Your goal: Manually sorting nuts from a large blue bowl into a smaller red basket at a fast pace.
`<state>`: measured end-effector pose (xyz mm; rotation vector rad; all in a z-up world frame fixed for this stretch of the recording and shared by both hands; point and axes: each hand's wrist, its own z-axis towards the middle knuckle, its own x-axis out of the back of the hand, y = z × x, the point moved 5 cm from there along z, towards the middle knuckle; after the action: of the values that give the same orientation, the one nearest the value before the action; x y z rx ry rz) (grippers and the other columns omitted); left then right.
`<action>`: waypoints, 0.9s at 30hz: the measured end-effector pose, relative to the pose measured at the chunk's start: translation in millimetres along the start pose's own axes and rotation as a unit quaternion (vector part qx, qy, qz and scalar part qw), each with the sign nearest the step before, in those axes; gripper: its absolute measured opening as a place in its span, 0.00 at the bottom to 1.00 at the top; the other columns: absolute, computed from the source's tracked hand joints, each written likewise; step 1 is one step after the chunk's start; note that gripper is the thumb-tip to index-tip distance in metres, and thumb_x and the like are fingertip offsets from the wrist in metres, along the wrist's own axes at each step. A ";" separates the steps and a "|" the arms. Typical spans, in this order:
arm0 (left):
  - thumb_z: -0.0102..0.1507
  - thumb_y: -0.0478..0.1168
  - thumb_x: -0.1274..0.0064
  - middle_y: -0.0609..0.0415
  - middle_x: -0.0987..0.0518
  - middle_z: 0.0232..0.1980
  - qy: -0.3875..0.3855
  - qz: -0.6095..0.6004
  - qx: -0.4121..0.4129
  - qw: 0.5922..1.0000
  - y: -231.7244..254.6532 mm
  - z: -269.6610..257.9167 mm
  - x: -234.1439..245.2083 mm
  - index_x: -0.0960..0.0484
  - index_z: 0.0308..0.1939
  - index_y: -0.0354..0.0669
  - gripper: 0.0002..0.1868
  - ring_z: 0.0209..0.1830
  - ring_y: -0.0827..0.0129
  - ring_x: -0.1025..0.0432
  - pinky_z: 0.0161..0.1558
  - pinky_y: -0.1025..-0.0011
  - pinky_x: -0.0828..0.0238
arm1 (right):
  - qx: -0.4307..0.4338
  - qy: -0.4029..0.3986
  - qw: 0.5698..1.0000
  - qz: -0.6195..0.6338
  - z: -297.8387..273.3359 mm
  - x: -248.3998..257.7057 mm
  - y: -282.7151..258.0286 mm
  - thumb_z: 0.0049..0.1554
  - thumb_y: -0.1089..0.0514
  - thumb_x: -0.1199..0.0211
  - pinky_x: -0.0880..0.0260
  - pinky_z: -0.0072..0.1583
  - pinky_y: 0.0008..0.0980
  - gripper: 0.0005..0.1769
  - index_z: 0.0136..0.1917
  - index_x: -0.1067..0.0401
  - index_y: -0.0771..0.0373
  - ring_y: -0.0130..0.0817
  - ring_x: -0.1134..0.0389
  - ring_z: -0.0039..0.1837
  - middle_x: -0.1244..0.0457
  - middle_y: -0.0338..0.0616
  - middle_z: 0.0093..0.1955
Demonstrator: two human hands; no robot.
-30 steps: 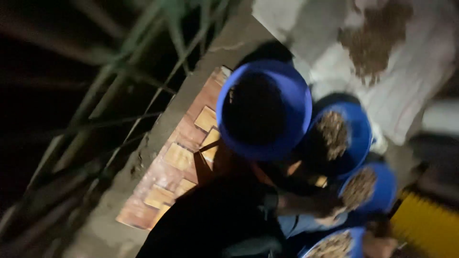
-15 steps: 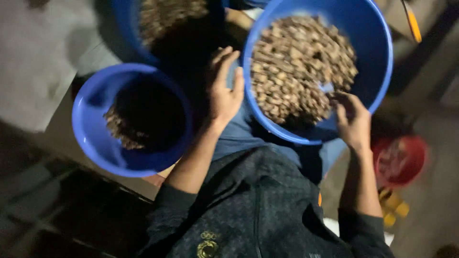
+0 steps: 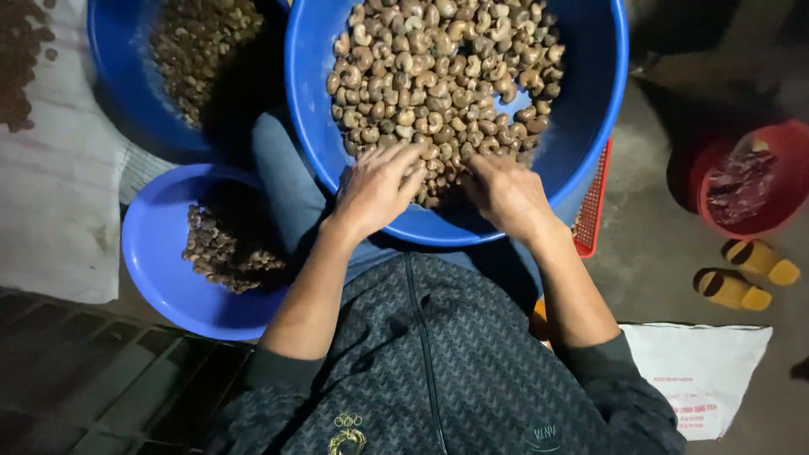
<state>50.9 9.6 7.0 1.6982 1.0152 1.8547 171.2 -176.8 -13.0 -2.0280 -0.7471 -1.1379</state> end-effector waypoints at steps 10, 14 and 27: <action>0.71 0.44 0.53 0.38 0.18 0.51 -0.134 -0.001 0.083 0.988 -2.7 5.6 -8.0 0.20 0.58 0.38 0.17 0.53 0.39 0.25 0.55 0.47 0.34 | 0.010 -0.080 0.994 -0.078 38.9 -13.7 -6.7 0.64 0.40 0.47 0.61 0.80 0.53 0.37 0.81 0.47 0.53 0.55 0.63 0.85 0.59 0.52 0.86; 0.71 0.46 0.53 0.43 0.19 0.47 -0.122 0.044 0.075 0.989 -9.2 3.6 -13.3 0.21 0.55 0.43 0.14 0.49 0.44 0.24 0.50 0.50 0.31 | -0.013 -0.128 0.989 -0.076 9.8 -14.8 -1.5 0.67 0.40 0.53 0.66 0.81 0.53 0.34 0.82 0.50 0.49 0.54 0.62 0.85 0.56 0.49 0.85; 0.69 0.43 0.53 0.42 0.21 0.43 -0.102 0.022 0.059 0.993 -12.0 1.7 -16.4 0.21 0.49 0.42 0.11 0.46 0.41 0.26 0.48 0.48 0.32 | -0.034 0.072 0.996 -0.034 11.1 14.9 61.3 0.64 0.51 0.40 0.27 0.51 0.41 0.09 0.58 0.26 0.45 0.40 0.28 0.52 0.33 0.34 0.45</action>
<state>53.3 5.7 -12.9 1.9467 1.0278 1.6351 229.2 -202.6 -21.4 -1.9631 -0.7179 -1.3496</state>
